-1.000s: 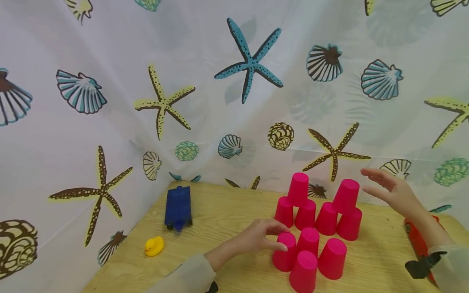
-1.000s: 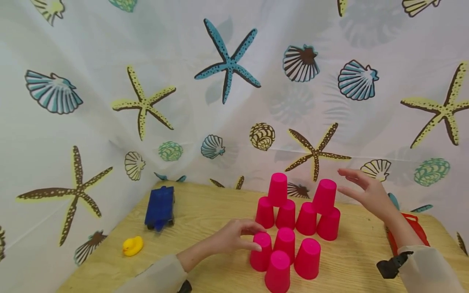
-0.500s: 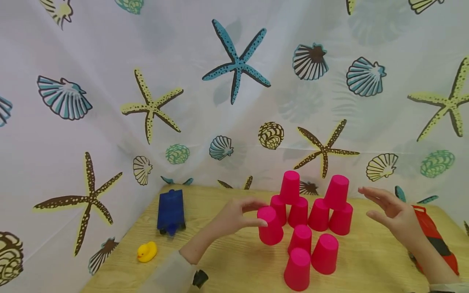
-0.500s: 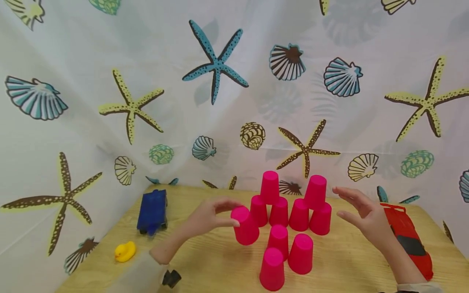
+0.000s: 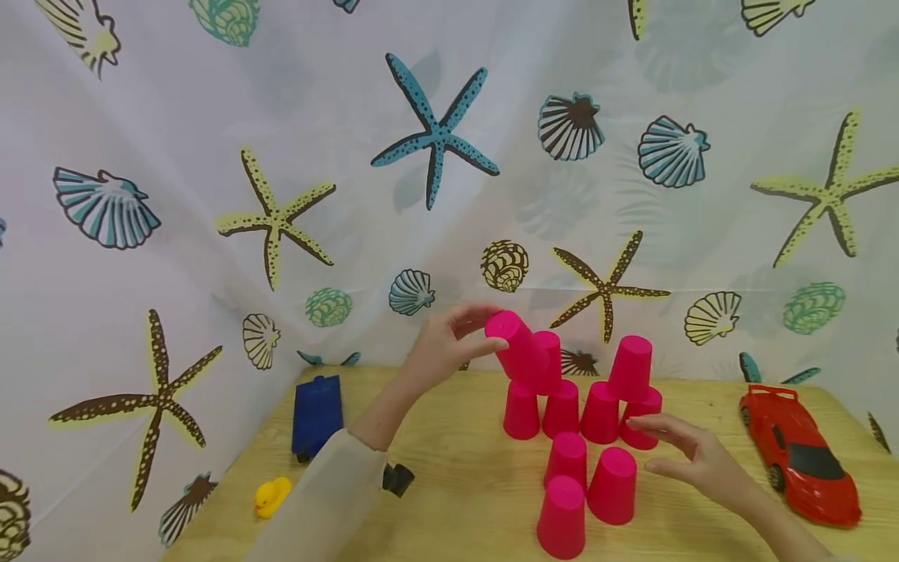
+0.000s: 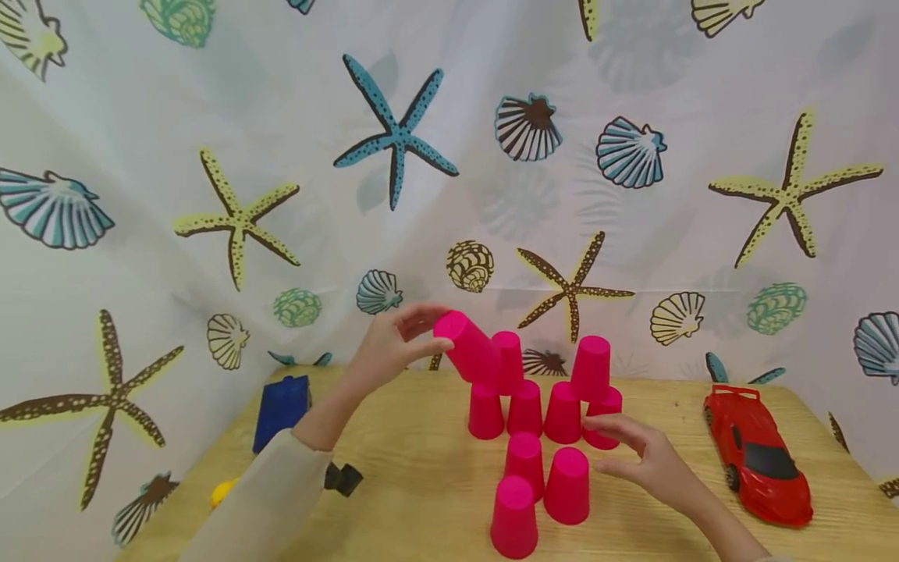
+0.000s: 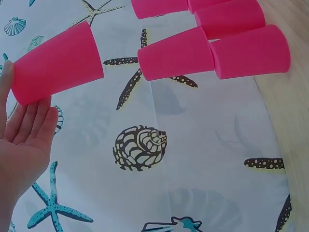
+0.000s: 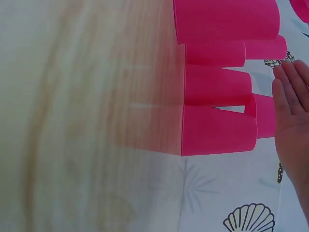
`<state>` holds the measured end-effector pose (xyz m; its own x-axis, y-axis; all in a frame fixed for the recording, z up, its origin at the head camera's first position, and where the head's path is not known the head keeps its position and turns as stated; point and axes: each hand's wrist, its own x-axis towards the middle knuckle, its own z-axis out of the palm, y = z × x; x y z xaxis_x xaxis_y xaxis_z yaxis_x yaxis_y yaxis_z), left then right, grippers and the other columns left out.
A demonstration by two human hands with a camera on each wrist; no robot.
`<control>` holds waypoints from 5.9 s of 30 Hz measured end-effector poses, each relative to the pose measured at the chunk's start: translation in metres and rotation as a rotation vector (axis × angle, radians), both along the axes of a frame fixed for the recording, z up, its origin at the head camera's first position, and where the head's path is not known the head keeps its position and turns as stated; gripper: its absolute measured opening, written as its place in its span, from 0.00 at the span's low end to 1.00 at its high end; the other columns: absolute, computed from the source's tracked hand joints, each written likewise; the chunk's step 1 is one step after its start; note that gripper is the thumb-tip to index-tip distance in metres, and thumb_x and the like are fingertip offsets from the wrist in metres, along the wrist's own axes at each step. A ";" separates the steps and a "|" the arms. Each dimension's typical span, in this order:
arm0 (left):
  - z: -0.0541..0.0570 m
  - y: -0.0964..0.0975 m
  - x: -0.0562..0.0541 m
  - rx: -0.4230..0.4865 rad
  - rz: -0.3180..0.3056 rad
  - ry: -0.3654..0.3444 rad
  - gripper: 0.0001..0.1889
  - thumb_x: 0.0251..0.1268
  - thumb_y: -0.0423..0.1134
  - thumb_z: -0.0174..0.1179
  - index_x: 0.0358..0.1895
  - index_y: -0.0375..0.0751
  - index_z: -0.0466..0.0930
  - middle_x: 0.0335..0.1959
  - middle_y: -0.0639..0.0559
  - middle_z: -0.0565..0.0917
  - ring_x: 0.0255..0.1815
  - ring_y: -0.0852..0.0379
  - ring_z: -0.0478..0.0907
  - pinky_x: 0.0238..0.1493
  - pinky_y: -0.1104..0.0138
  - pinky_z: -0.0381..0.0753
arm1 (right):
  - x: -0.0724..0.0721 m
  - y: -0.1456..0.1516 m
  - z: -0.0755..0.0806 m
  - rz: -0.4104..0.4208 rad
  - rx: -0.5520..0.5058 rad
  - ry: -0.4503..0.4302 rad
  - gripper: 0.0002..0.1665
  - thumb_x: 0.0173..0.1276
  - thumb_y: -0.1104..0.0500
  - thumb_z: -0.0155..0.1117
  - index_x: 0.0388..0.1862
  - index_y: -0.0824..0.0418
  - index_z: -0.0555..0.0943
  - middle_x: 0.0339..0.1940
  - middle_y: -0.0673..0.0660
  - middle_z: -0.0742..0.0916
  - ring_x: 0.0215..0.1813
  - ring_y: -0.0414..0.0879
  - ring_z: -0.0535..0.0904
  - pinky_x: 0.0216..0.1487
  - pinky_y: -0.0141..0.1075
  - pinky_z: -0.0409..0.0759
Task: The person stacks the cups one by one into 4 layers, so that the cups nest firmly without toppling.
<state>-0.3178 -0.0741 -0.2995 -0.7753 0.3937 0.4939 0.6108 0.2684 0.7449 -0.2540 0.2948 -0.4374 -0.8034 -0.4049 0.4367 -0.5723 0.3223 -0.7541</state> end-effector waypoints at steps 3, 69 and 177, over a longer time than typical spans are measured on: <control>0.007 0.013 -0.009 0.021 -0.003 0.002 0.23 0.59 0.44 0.70 0.58 0.47 0.78 0.55 0.50 0.84 0.60 0.51 0.80 0.59 0.58 0.82 | -0.005 -0.003 -0.004 0.004 0.062 -0.026 0.28 0.65 0.64 0.66 0.64 0.64 0.74 0.59 0.41 0.83 0.59 0.23 0.75 0.57 0.25 0.79; -0.036 0.131 -0.066 -0.618 -0.042 0.200 0.26 0.64 0.46 0.64 0.64 0.41 0.76 0.61 0.47 0.81 0.62 0.52 0.79 0.64 0.66 0.78 | 0.005 -0.001 -0.005 0.050 0.209 -0.136 0.22 0.66 0.57 0.67 0.59 0.59 0.79 0.53 0.54 0.88 0.54 0.28 0.80 0.56 0.36 0.84; -0.125 0.040 0.054 -0.345 -0.404 -0.318 0.21 0.60 0.40 0.68 0.58 0.46 0.81 0.52 0.55 0.86 0.48 0.74 0.80 0.59 0.69 0.81 | -0.092 0.003 0.136 -0.367 0.196 0.101 0.28 0.71 0.49 0.62 0.67 0.54 0.73 0.50 0.30 0.78 0.47 0.18 0.74 0.45 0.15 0.76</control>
